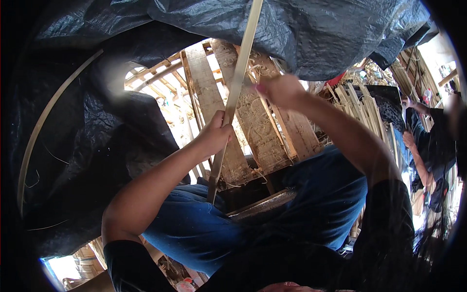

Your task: The person is using a small knife to peel and strip a long piece of bamboo for manufacturing.

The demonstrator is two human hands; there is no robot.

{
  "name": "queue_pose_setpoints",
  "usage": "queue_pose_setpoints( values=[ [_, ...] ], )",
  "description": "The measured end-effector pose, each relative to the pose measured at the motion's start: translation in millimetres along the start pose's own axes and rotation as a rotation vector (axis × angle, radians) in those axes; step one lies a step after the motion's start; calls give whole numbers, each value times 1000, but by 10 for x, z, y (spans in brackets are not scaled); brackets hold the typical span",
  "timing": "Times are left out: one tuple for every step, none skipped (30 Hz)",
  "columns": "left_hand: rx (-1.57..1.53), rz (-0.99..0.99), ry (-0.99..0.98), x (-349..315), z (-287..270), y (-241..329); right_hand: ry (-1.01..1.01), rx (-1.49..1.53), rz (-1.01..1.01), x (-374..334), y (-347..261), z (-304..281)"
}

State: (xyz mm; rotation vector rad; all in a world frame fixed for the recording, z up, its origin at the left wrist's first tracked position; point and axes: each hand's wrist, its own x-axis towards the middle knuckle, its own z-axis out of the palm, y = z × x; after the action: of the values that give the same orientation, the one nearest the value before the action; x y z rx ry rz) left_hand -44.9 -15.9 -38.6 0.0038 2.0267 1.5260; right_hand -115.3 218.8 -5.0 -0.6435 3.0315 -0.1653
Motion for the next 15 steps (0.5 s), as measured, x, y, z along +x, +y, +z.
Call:
queue_pose_setpoints(
  values=[
    [17,-4,-5,9,17,9,116,98,168,111,167,-45],
    [26,-10,5,10,13,6,137,63,157,145,217,-130],
    [23,-11,11,-2,5,-4,158,29,146,158,236,-183],
    [15,-7,11,-22,-4,-17,96,12,31,92,147,-106],
    [11,0,1,-33,-1,-14,36,-7,-73,-21,49,-15],
    [13,2,-1,-41,3,-10,163,-72,-196,-44,55,82],
    [6,8,16,-50,7,-7,164,-72,-193,47,155,31],
    [4,22,17,-39,57,28,238,-24,-61,160,376,-99],
    [6,22,21,-58,62,23,313,36,48,250,395,-234],
    [52,-3,13,-81,77,16,114,181,217,258,315,-238],
    [95,-28,12,-107,68,4,116,184,206,209,250,-146],
    [95,-24,8,-129,85,23,178,57,36,95,225,-23],
    [106,3,11,-155,96,45,238,-72,-135,41,241,50],
    [117,19,25,-221,75,31,80,-68,66,97,165,-163],
    [119,28,18,-216,97,26,-77,136,259,255,309,-396]
  ],
)
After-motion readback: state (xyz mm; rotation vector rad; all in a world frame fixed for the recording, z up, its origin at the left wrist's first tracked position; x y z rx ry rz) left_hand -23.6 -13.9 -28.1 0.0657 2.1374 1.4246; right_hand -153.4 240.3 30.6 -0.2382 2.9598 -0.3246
